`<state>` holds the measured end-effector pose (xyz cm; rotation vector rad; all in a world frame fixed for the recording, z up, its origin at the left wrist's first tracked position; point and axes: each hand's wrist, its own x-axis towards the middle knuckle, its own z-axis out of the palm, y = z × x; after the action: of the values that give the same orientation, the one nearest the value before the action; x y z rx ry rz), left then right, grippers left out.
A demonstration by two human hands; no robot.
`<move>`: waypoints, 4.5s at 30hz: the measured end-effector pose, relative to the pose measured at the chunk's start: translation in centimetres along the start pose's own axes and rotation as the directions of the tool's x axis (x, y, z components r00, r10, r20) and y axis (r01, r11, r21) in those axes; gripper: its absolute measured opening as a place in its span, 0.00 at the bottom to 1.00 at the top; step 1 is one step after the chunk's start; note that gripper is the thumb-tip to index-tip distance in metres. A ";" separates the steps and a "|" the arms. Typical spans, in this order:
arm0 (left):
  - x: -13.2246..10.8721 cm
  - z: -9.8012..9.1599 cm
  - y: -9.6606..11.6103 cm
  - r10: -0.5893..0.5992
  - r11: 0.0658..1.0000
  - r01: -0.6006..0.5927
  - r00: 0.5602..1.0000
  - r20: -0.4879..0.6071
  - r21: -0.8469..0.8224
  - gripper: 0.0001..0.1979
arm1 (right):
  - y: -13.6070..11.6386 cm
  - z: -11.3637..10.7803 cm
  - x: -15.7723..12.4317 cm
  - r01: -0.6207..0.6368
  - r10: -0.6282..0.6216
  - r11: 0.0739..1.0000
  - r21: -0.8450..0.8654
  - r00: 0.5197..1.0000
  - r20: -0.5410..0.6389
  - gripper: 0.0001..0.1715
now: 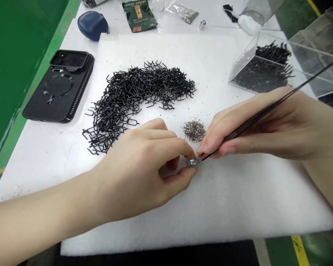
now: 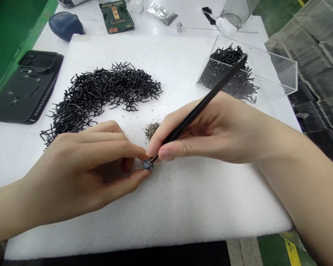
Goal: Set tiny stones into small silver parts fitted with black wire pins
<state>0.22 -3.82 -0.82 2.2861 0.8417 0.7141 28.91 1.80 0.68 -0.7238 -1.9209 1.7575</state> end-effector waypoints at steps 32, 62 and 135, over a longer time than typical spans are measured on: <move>-0.9 1.1 0.6 0.275 0.882 -0.248 0.961 -0.010 0.401 0.09 | -0.8 1.1 -0.2 -0.012 0.000 0.987 -0.159 0.997 -0.073 0.03; -0.7 0.8 0.6 0.208 0.903 -0.182 0.978 -0.026 0.388 0.14 | 0.5 1.8 0.5 0.115 -0.126 0.988 -0.099 0.986 -0.112 0.24; -0.6 0.6 0.6 0.162 0.940 -0.150 0.987 -0.014 0.305 0.11 | -0.3 0.6 -0.1 0.078 -0.086 0.982 -0.171 0.995 -0.044 0.04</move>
<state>0.46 -4.80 -1.00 2.6460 0.8434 0.7431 28.58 1.24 0.90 -0.7297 -2.0524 1.5256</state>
